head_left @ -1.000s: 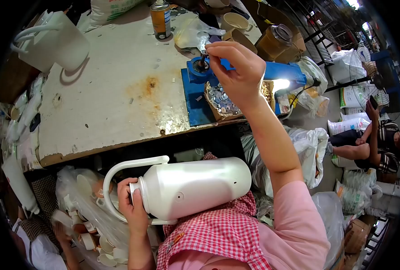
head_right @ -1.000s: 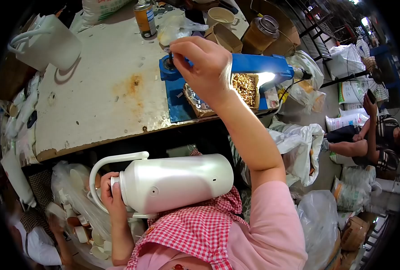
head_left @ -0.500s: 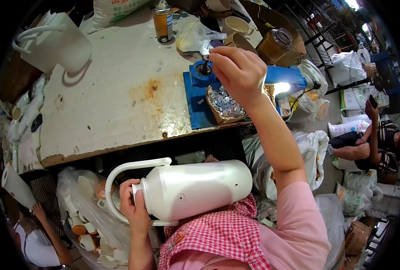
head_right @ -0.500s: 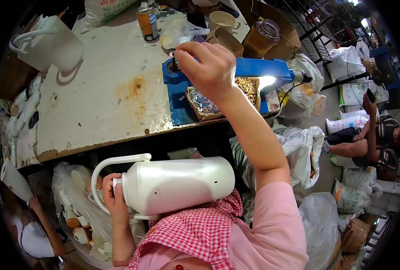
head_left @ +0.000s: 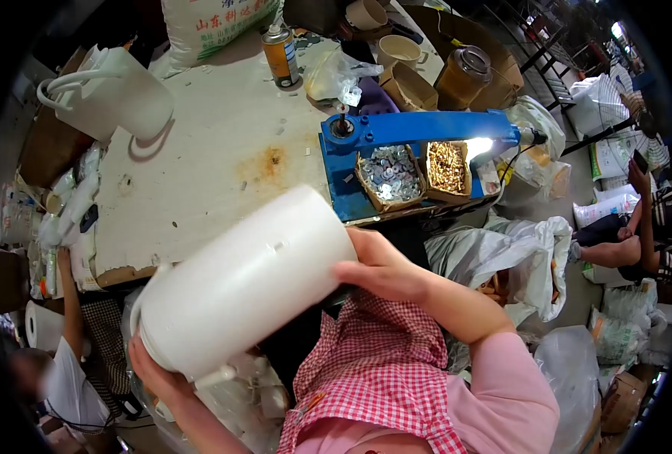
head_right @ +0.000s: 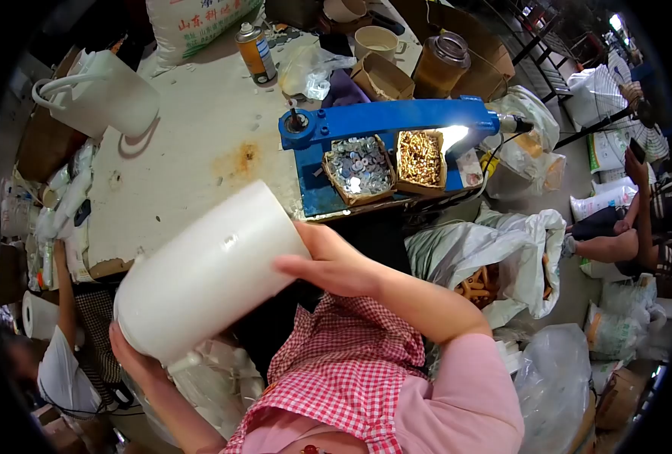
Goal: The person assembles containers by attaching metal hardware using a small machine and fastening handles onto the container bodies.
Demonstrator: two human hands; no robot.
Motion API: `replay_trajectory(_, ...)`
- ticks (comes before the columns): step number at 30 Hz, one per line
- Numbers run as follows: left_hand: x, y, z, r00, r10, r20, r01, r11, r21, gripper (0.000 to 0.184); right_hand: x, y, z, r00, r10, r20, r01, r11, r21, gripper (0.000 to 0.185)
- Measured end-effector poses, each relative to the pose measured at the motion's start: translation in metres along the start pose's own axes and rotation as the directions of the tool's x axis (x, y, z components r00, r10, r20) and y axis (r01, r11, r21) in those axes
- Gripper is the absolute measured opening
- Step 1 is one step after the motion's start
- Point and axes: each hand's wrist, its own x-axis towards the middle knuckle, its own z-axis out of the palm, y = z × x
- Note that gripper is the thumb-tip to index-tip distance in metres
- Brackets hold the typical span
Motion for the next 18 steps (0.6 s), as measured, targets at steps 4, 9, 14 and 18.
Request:
replay_trajectory(4,0.064,0.021,0.03,0.987,0.083,0.14,-0.074,0.995,-0.07,0.035,0.055,-0.045,0.012,0.984,-0.07,-0.164,0.07,0.998,-0.005,0.038)
replay_trajectory(9,0.1,0.051,0.138,0.899,0.185,0.396,-0.147,0.981,-0.125,0.024,0.072,-0.051,-0.039,0.894,-0.232,-0.384,0.244,0.97,-0.018,0.037)
replay_trajectory(14,0.062,0.026,0.249,0.873,0.219,0.437,-0.174,0.975,-0.141,0.023,0.042,-0.039,-0.121,0.752,-0.235,-0.616,0.257,0.965,-0.055,0.044)
replay_trajectory(18,0.024,-0.003,0.292,0.813,0.199,0.546,-0.02,0.948,-0.316,0.027,0.017,-0.021,-0.177,0.715,-0.276,-0.643,0.3,0.951,-0.075,0.049)
